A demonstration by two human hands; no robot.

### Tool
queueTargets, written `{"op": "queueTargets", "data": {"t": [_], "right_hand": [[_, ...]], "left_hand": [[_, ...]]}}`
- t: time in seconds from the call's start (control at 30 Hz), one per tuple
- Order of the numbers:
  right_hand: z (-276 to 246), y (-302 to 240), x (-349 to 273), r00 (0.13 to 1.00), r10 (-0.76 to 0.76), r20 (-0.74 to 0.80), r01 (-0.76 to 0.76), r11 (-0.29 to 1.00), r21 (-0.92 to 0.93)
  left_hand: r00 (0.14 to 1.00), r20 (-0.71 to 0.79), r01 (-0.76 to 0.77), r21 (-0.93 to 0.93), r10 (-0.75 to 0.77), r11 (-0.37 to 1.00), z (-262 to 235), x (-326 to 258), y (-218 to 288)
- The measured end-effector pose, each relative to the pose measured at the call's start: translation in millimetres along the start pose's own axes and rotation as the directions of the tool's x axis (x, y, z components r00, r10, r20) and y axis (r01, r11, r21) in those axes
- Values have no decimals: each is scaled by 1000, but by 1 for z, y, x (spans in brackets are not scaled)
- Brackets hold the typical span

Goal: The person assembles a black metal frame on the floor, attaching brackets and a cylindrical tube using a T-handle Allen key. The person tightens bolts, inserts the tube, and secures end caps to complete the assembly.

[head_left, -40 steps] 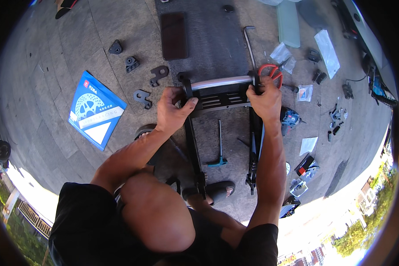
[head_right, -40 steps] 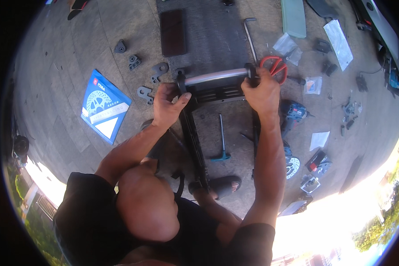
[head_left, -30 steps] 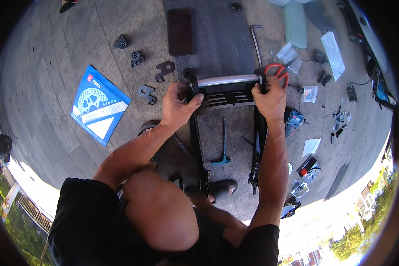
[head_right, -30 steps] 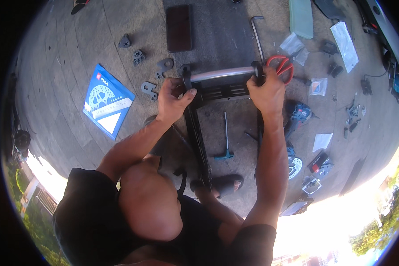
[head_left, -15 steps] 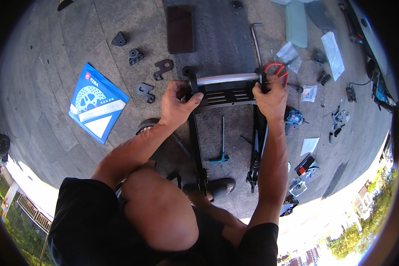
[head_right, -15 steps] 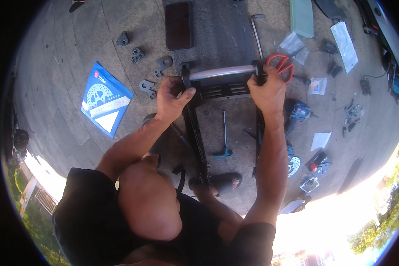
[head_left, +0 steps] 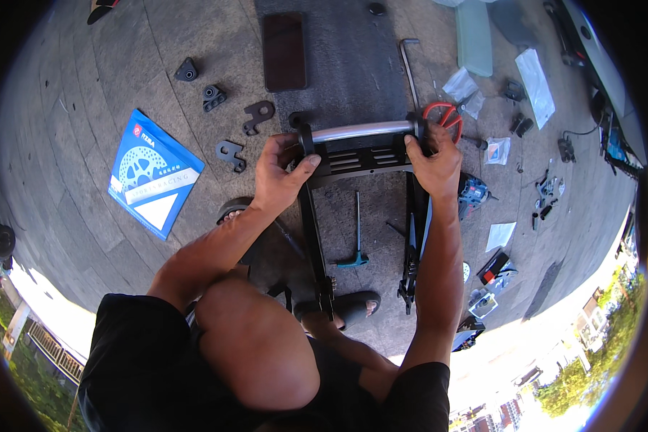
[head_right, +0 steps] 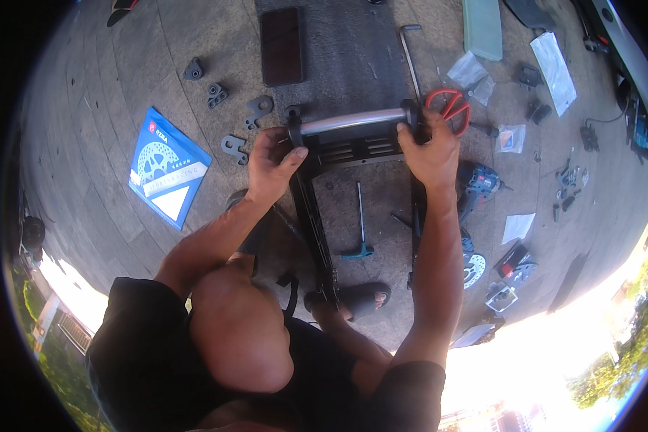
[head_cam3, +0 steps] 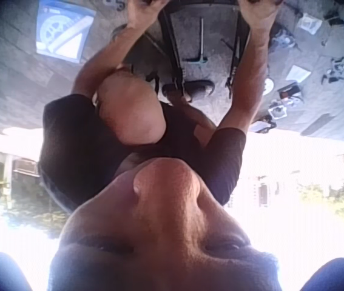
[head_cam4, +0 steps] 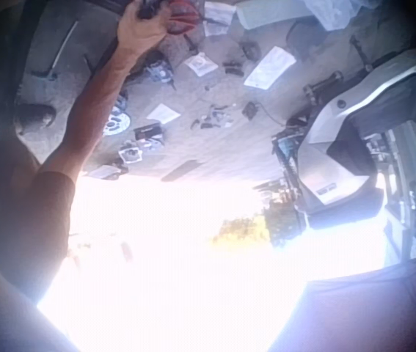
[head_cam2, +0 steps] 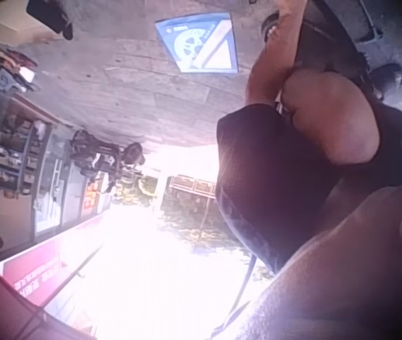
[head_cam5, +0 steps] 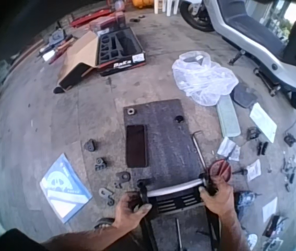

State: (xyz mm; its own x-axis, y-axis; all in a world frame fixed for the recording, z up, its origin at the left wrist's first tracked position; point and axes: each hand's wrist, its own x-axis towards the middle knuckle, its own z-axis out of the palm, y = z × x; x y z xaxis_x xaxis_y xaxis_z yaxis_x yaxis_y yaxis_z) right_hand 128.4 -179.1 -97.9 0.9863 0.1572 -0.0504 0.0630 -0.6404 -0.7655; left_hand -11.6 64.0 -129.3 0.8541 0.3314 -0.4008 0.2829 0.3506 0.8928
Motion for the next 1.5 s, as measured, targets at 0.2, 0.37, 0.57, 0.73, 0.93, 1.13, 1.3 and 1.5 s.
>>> {"op": "queueTargets", "data": {"t": [0.2,0.37,0.57,0.73,0.93,1.13,1.3,1.5], "right_hand": [[-1,2,0,999,-35,16,34,999,3],[-2,2,0,999,-10,38,12,999,-51],[-1,6,-1,999,2,48,-1,1000,-30],[0,7,1,999,-12,41,15,997,-77],[-5,2,-1,988,65,142,-48,992,-116],[-3,8,-2,989,-137,-54,143,983,113],[-15,7,-3,979,-201,-20,202,978,60],[-17,-15,0,992,-92,84,100,991,-87]], "left_hand": [[977,21,-215,184,214,959,2,-5,-4],[986,114,-150,323,118,935,-2,-17,3],[970,175,-228,427,167,875,2,-22,5],[961,189,-269,449,204,852,2,-22,4],[952,213,-300,486,221,821,0,-22,-1],[961,164,-260,281,221,924,-2,-17,-8],[981,84,-179,71,173,981,-9,-8,5],[996,63,-79,144,71,986,-9,-1,21]]}}
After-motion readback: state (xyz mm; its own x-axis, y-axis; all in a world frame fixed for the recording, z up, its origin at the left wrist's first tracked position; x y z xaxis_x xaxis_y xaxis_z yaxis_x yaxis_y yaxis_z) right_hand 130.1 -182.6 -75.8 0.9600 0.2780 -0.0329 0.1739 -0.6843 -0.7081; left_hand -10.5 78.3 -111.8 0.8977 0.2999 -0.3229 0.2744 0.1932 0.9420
